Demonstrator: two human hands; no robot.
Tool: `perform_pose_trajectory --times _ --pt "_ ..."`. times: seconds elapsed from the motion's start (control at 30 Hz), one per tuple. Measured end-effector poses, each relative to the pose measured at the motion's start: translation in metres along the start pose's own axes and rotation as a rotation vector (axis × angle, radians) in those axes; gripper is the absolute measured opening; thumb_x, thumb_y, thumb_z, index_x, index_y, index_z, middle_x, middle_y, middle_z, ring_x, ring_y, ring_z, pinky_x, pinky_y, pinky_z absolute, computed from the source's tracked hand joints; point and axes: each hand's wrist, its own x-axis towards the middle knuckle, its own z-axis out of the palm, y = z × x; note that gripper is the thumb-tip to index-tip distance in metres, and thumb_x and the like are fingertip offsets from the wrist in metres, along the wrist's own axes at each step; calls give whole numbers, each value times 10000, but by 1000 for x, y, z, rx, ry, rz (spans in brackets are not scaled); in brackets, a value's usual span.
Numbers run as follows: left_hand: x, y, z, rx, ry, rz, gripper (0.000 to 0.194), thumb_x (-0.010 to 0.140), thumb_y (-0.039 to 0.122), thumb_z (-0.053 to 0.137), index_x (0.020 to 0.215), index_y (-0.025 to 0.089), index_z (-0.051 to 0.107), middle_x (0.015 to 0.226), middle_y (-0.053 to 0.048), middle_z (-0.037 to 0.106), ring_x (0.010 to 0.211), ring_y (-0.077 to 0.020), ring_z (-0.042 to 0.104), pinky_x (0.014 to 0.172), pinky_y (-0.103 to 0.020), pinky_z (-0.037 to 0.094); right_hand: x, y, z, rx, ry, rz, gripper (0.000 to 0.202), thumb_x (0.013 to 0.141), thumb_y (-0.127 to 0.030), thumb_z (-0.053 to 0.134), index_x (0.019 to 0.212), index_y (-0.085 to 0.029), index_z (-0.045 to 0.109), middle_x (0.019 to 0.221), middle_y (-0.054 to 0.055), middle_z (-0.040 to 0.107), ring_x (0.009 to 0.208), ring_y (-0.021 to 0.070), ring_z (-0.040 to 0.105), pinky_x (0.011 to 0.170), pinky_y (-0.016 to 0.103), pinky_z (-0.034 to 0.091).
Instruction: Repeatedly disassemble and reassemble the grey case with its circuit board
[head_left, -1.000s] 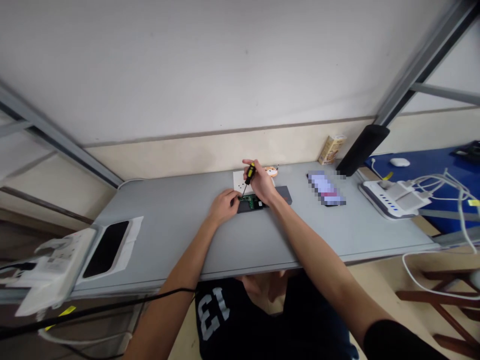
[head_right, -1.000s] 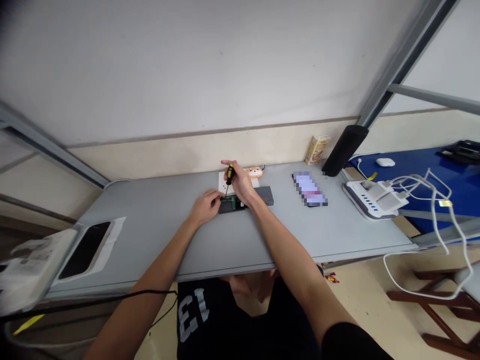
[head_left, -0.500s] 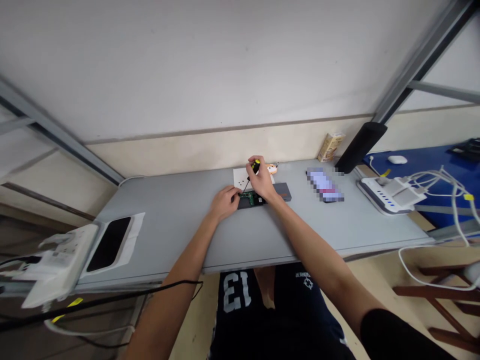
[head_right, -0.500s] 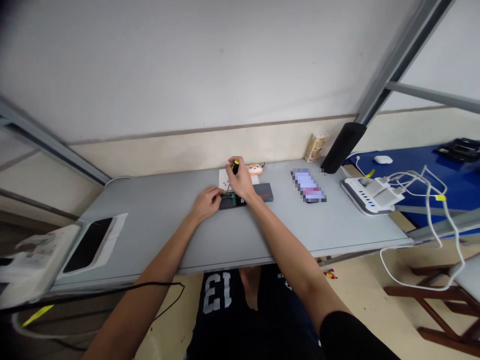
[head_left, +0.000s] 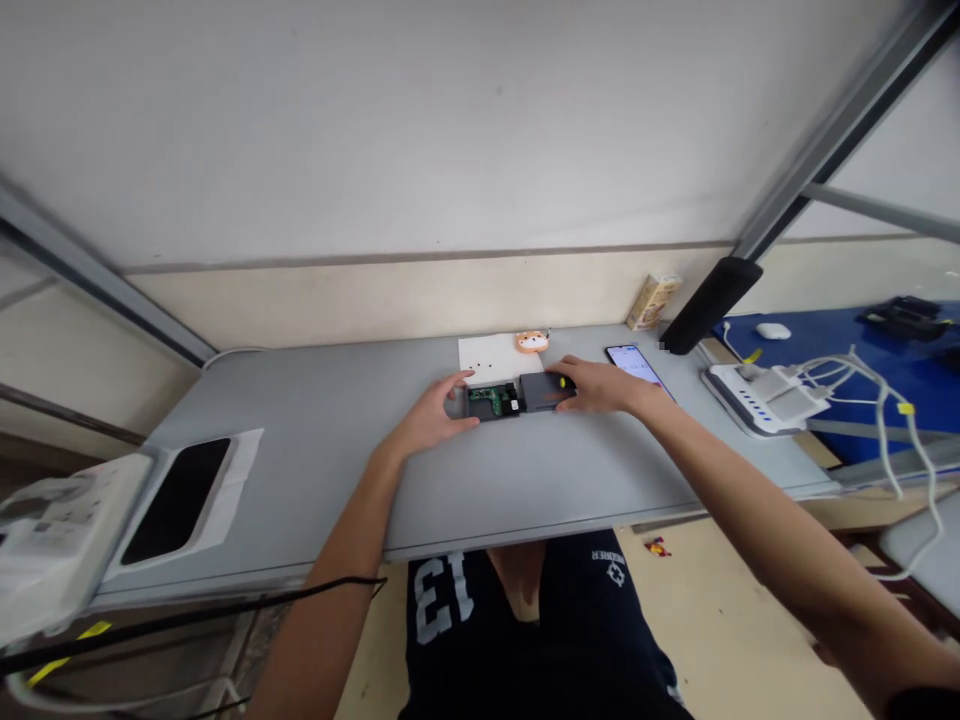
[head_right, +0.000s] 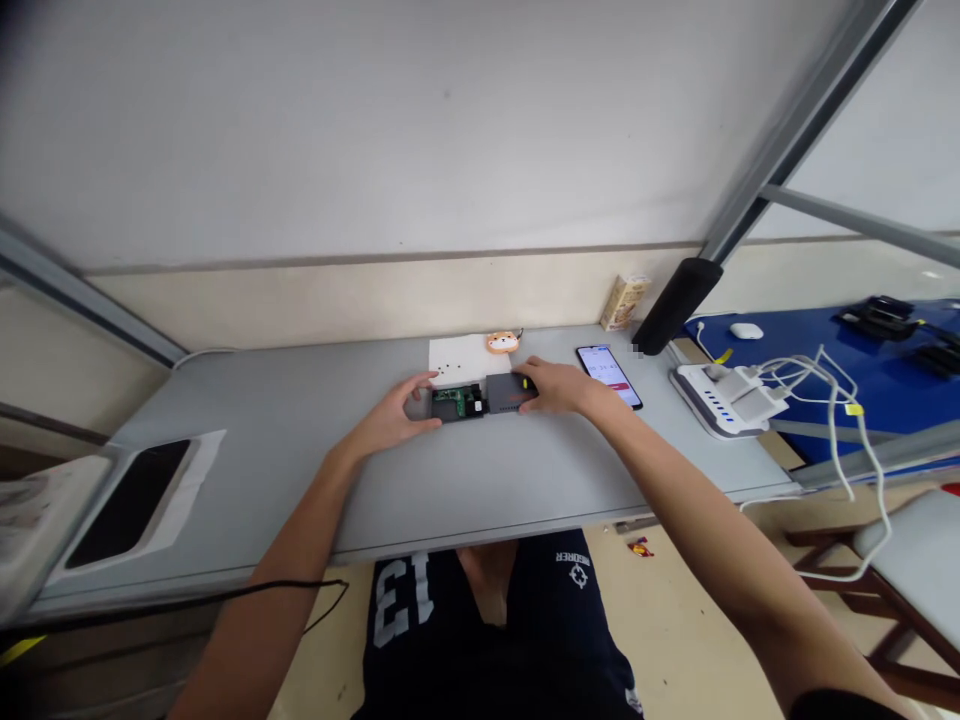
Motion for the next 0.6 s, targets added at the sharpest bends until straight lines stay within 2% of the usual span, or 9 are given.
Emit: perform_pose_trajectory --times 0.2,0.33,0.4,0.5,0.6 --pt "4 -2 2 -60 -3 3 888 747 407 861 1521 314 434 1345 -80 629 1149 -247 596 1003 -405 506 6 7 -12 80 -64 -31 537 807 -390 741 1325 -263 674 1310 112 690 1093 318 691 867 378 536" --pt "3 -3 6 -42 18 5 894 702 425 893 1485 310 479 1315 -71 654 1156 -254 601 1026 -426 501 17 -6 -17 129 -115 -68 532 851 -464 694 1344 -268 666 1312 95 705 1115 314 689 916 401 528" --pt "3 -1 9 -23 35 5 889 678 430 908 1462 315 505 1296 -69 662 1137 -263 610 1017 -435 506 18 -18 -13 112 -102 -95 589 822 -469 728 1366 -261 643 1321 105 695 1123 317 680 908 399 524" --pt "4 5 15 10 52 -3 858 646 423 928 1411 308 557 1278 -71 667 1106 -274 622 1005 -442 511 16 -35 -3 17 -42 -99 634 764 -391 794 1358 -247 624 1293 118 688 1085 322 681 848 389 517" --pt "5 11 20 22 58 -5 839 655 445 919 1404 304 568 1289 -63 673 1110 -275 628 1016 -447 504 13 -45 10 -46 -2 -113 605 799 -378 773 1365 -247 606 1322 118 664 1073 319 681 807 372 502"
